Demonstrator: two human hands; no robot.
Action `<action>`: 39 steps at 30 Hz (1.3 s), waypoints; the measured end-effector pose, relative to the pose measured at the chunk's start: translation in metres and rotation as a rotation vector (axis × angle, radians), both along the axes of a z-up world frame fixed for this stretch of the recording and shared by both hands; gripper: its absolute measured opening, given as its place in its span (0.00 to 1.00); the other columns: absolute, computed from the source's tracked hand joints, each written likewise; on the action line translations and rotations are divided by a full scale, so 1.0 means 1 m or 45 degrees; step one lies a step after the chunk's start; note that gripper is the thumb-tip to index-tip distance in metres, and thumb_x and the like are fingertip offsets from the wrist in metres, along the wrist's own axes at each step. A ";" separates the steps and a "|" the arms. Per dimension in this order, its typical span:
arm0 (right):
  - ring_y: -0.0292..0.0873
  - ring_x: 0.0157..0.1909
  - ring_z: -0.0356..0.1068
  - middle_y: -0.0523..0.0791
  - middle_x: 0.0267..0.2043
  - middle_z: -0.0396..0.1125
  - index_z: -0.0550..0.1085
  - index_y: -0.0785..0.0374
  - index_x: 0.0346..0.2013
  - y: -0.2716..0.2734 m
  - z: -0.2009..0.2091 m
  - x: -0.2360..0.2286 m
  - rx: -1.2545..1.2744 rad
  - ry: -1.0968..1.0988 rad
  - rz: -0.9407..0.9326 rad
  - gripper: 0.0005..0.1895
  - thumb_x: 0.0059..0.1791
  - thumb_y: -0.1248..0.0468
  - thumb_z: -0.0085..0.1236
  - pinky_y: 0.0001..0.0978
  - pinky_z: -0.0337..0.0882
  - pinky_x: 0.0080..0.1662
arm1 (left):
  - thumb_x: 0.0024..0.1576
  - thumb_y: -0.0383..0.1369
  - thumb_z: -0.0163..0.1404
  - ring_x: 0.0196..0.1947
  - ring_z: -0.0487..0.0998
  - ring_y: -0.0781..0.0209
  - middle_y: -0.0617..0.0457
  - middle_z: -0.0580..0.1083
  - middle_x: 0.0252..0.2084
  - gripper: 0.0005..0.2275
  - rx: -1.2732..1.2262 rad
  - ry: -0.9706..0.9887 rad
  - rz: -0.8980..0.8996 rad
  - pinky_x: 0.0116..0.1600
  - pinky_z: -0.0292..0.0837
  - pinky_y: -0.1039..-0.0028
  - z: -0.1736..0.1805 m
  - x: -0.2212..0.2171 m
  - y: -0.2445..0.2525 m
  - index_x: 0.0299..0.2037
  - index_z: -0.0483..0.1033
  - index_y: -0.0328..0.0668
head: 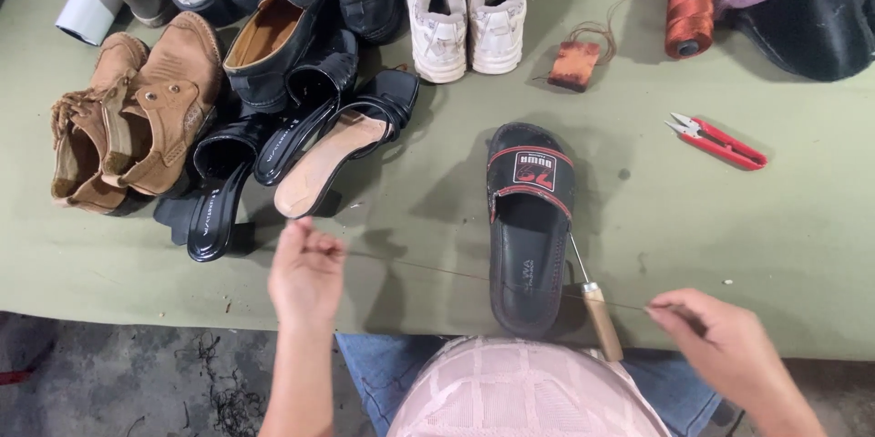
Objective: Hand-stitching the upper of a black sandal to the sole using a stitching awl and thread.
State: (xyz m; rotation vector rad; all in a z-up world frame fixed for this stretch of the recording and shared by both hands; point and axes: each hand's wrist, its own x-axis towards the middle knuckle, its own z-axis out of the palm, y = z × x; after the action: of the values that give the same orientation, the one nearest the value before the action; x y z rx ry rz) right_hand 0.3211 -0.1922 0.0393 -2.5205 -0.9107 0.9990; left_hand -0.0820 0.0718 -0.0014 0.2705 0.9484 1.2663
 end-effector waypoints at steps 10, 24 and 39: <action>0.35 0.34 0.70 0.39 0.35 0.77 0.82 0.55 0.49 -0.071 -0.041 0.060 0.455 -0.463 -0.017 0.09 0.56 0.59 0.62 0.26 0.68 0.47 | 0.70 0.35 0.44 0.30 0.67 0.64 0.59 0.67 0.28 0.07 0.152 0.399 0.309 0.44 0.70 0.72 0.007 -0.088 -0.030 0.44 0.74 0.48; 0.40 0.51 0.72 0.45 0.50 0.74 0.80 0.60 0.52 -0.009 -0.034 0.049 0.590 -0.512 -0.011 0.12 0.56 0.60 0.61 0.34 0.69 0.56 | 0.56 0.33 0.57 0.31 0.78 0.61 0.54 0.76 0.48 0.10 1.072 1.775 -0.758 0.43 0.78 0.71 -0.030 0.056 -0.106 0.47 0.83 0.49; 0.64 0.54 0.69 0.47 0.57 0.72 0.73 0.52 0.62 0.123 -0.100 0.159 0.414 -1.010 0.270 0.22 0.56 0.50 0.55 0.60 0.65 0.46 | 0.56 0.34 0.58 0.36 0.78 0.59 0.62 0.76 0.37 0.03 0.908 1.524 -1.217 0.40 0.73 0.69 -0.036 0.067 -0.104 0.34 0.85 0.49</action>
State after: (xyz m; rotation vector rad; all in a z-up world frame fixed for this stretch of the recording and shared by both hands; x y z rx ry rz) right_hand 0.4798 -0.0696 -0.0610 -2.5521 -1.4214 -0.1695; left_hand -0.0154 -0.0318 -0.0375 1.9395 1.0436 0.3796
